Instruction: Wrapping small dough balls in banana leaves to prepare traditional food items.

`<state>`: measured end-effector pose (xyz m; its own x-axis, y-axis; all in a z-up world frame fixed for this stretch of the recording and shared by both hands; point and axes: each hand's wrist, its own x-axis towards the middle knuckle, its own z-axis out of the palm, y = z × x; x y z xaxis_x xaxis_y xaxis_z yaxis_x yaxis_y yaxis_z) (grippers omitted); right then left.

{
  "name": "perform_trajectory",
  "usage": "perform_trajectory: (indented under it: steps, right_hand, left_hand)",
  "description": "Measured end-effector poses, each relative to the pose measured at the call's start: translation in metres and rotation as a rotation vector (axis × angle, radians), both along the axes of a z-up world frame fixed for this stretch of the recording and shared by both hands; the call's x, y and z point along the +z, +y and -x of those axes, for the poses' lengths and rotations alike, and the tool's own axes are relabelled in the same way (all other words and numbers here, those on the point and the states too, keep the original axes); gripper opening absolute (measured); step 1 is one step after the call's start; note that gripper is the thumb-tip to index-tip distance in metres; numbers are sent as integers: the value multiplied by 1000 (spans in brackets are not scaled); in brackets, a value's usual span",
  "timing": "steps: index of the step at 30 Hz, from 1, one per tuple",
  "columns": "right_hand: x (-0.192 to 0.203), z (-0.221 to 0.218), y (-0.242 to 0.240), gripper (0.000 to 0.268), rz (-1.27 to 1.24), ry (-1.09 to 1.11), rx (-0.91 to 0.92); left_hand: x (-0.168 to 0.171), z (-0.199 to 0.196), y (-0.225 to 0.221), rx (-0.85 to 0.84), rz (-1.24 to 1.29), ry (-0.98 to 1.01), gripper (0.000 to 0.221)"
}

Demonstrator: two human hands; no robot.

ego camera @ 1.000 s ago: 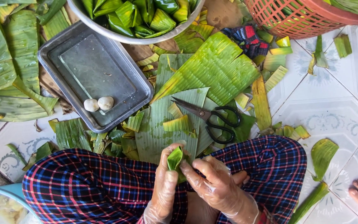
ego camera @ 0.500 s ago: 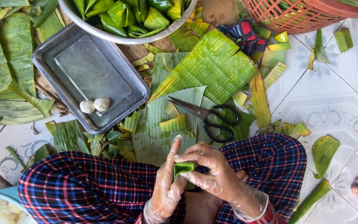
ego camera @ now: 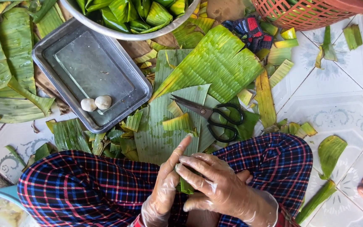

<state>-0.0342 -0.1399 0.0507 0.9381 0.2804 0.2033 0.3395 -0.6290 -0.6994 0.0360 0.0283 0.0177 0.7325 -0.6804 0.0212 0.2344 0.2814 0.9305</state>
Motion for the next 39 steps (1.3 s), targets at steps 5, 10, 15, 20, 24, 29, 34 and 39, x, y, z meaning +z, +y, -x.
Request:
perform_trajectory:
  steps: [5,10,15,20,24,29,34,39]
  right_hand:
    - [-17,14,-5,69,64,-115,-66]
    - [-25,19,7,61,86,-163,-146]
    - [-29,13,26,57,65,-177,-246]
    - [-43,8,32,50,-26,-139,-350]
    - [-47,-14,14,38,-216,-102,-414]
    - [-33,-25,0,40,-520,-12,-520]
    - [-48,-32,-14,38,-600,-6,-532]
    - [-47,-29,-20,36,-676,45,-537]
  left_hand:
    - [3,-11,3,-302,-113,454,71]
    - [16,-30,4,-396,-185,306,103]
    - [8,-33,-2,-315,-320,264,102]
    - [-18,-25,-7,-249,-337,467,111]
    - [-4,-23,-1,-234,26,672,102]
    - [-20,-5,-2,-107,-583,219,23]
    - [-27,6,-2,32,-864,-226,15]
    - [-26,-16,5,-177,-230,612,63]
